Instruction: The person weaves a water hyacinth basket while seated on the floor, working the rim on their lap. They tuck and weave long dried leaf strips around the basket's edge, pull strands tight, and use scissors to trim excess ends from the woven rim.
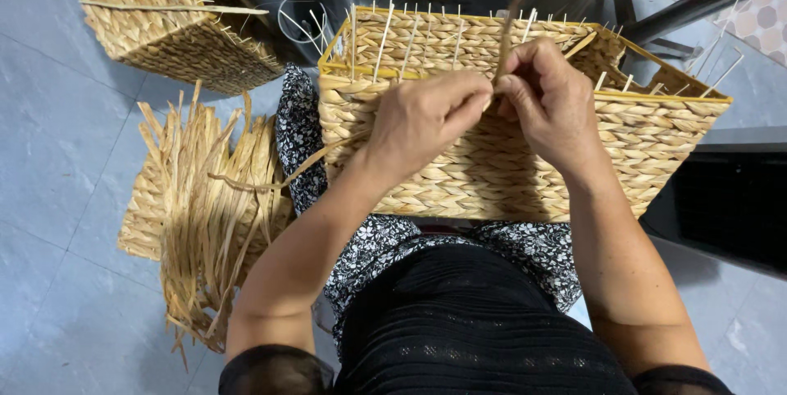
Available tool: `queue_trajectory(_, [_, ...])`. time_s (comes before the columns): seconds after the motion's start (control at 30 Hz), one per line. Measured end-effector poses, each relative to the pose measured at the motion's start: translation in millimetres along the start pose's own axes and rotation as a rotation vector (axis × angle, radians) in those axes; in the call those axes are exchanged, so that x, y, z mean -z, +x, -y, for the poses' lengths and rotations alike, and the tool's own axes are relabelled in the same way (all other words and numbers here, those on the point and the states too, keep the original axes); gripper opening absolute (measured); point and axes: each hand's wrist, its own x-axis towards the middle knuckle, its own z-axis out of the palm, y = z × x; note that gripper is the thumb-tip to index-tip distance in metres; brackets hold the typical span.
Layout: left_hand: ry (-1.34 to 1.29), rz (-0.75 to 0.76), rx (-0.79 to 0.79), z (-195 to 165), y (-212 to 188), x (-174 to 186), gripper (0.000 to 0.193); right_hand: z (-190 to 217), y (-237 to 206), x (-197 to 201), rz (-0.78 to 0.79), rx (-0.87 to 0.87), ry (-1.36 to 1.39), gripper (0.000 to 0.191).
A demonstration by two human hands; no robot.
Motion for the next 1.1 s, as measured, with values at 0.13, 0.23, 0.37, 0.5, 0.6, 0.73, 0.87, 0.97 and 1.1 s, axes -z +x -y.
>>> queue_trajectory(0.13, [0.037,-0.135,-0.154,-7.6,-10.3,-3.1,0.012,2.0,0.0,-10.0,-0.086,0.244,-0.216,0.012])
queue_trajectory(0.23, [0.197,-0.109,0.035,-15.7,-19.6,9.9,0.027,6.1,-6.6,-12.3,-0.098,0.316,-0.277,0.014])
queue_trajectory(0.37, [0.319,-0.027,0.209,-13.9,-22.8,34.6,0.021,7.9,-9.3,-13.3,-0.023,0.195,-0.179,0.02])
queue_trajectory(0.5, [0.319,-0.067,0.244,-17.3,-23.1,46.9,0.018,3.7,-7.7,-19.1,-0.137,0.257,-0.163,0.019])
queue_trajectory(0.6, [0.318,-0.047,0.282,-21.0,-21.2,55.7,0.015,-0.2,-8.5,-22.0,-0.166,0.288,-0.198,0.019])
queue_trajectory(0.73, [0.357,-0.03,0.355,-24.2,-26.5,69.5,0.017,-3.4,-9.4,-22.8,-0.195,0.29,-0.218,0.019])
queue_trajectory(0.87, [0.242,-0.111,0.187,-27.9,-37.7,59.5,0.014,-4.5,-8.5,-21.9,-0.179,0.242,-0.152,0.019])
queue_trajectory(0.97, [0.417,-0.115,-0.06,-32.1,-40.7,34.9,0.031,-4.4,-8.4,-20.5,-0.176,0.224,-0.174,0.018])
queue_trajectory(1.1, [0.452,-0.084,0.03,-34.5,-35.6,16.7,0.03,-4.1,-8.8,-18.8,-0.142,0.206,-0.021,0.015])
